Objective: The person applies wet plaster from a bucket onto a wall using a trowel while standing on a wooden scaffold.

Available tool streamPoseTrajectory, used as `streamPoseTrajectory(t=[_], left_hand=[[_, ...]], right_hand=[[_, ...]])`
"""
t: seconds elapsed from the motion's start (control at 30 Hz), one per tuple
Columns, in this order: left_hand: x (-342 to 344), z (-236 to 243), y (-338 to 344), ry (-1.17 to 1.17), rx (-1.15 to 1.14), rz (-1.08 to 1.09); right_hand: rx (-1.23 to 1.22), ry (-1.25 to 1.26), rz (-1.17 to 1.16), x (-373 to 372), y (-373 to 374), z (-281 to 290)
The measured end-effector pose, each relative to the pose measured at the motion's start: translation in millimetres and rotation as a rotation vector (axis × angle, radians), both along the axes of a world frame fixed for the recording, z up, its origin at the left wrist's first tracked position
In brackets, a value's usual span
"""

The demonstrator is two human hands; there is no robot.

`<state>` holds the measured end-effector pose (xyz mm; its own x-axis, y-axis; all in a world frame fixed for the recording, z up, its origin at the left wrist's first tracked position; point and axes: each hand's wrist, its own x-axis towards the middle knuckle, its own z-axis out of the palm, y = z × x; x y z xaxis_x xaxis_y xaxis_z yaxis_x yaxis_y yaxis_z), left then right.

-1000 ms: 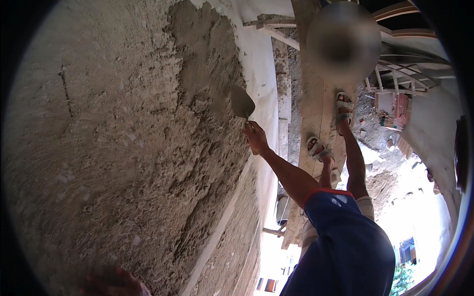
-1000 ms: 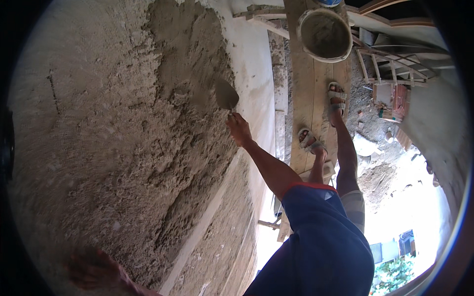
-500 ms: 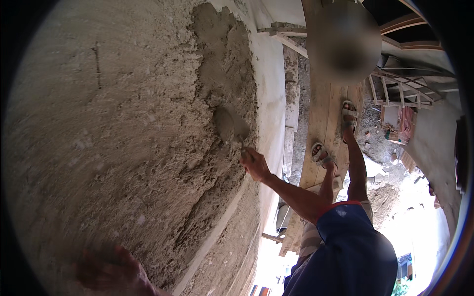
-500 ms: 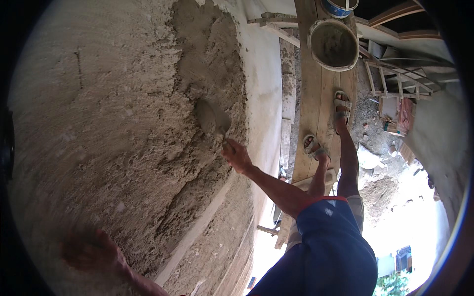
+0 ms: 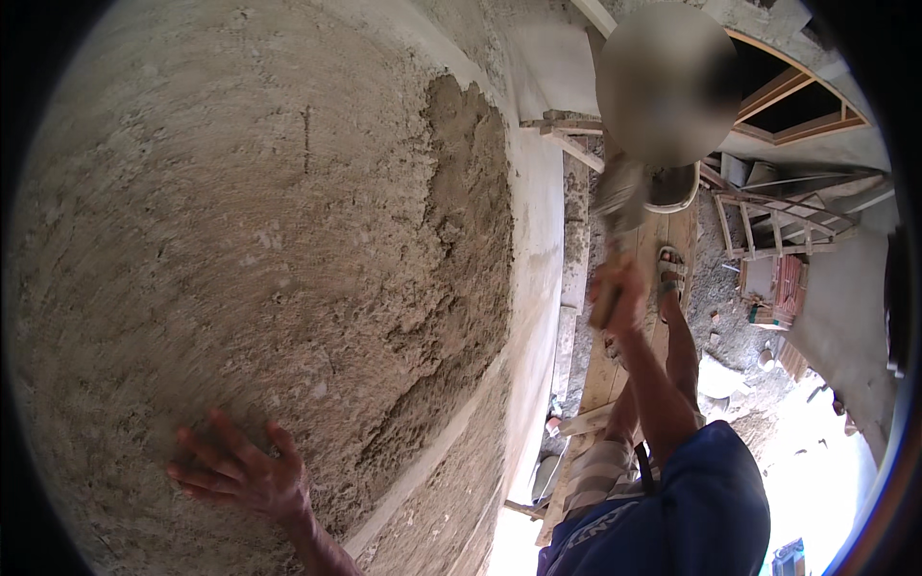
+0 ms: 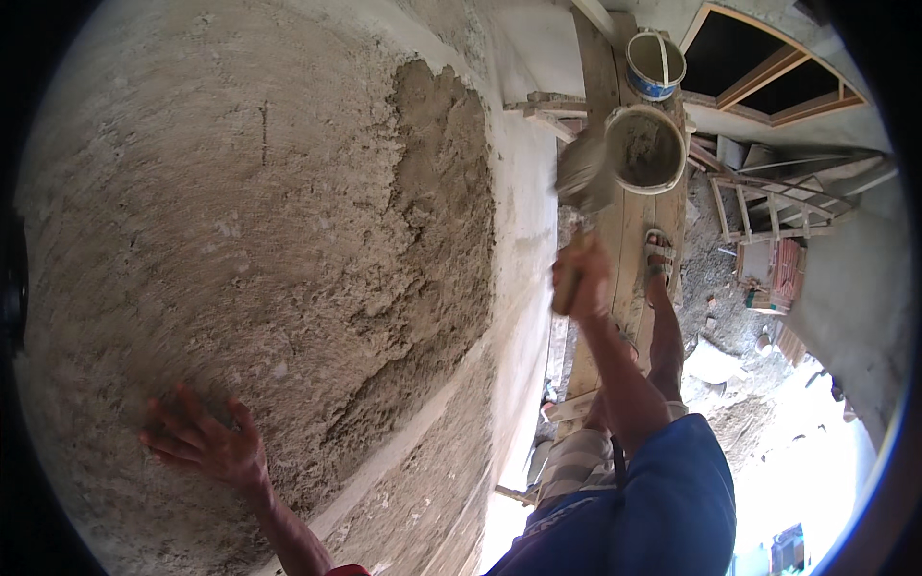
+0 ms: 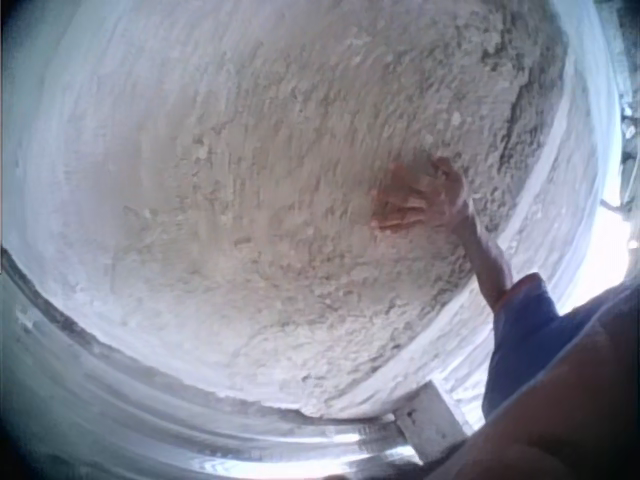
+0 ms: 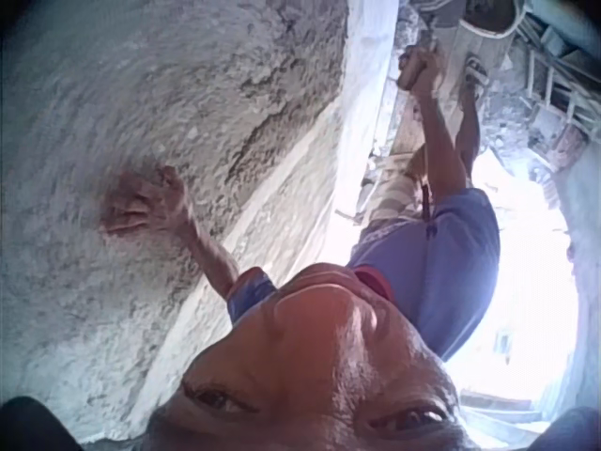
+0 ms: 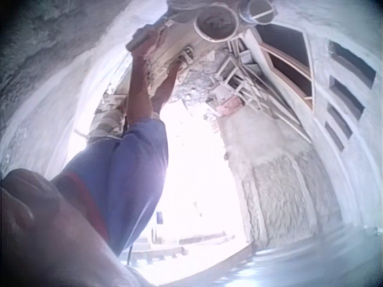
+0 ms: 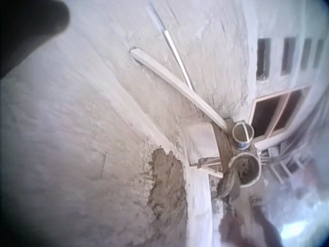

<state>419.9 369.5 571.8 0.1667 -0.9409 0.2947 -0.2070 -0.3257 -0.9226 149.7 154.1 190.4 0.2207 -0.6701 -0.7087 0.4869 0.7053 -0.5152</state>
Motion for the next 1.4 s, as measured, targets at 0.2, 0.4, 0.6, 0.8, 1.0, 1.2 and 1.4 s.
streamPoseTrajectory(t=[0.2,0.4,0.6,0.8,1.0,1.2,1.4], left_hand=[[0,-2,1,0.018,0.008,0.029],[2,-2,6,-0.010,0.009,0.045],[-2,-1,0,0.022,0.012,-0.020],[-5,0,-2,0.000,0.045,0.009],[-7,0,-6,-0.078,0.149,-0.088],[-7,3,0,-0.018,0.103,0.064],[-2,2,-2,-0.080,0.154,0.026]], right_hand=[[-0.657,0.236,-0.386,-29,-89,-41],[-0.907,0.938,-0.138,146,-55,-41],[-0.930,0.192,0.448,200,137,50],[-0.944,0.572,0.719,20,116,-73],[-0.866,1.107,0.928,-178,-34,-205],[-0.534,1.505,1.141,-232,-227,-251],[-0.399,1.461,1.323,-182,-316,-296]])
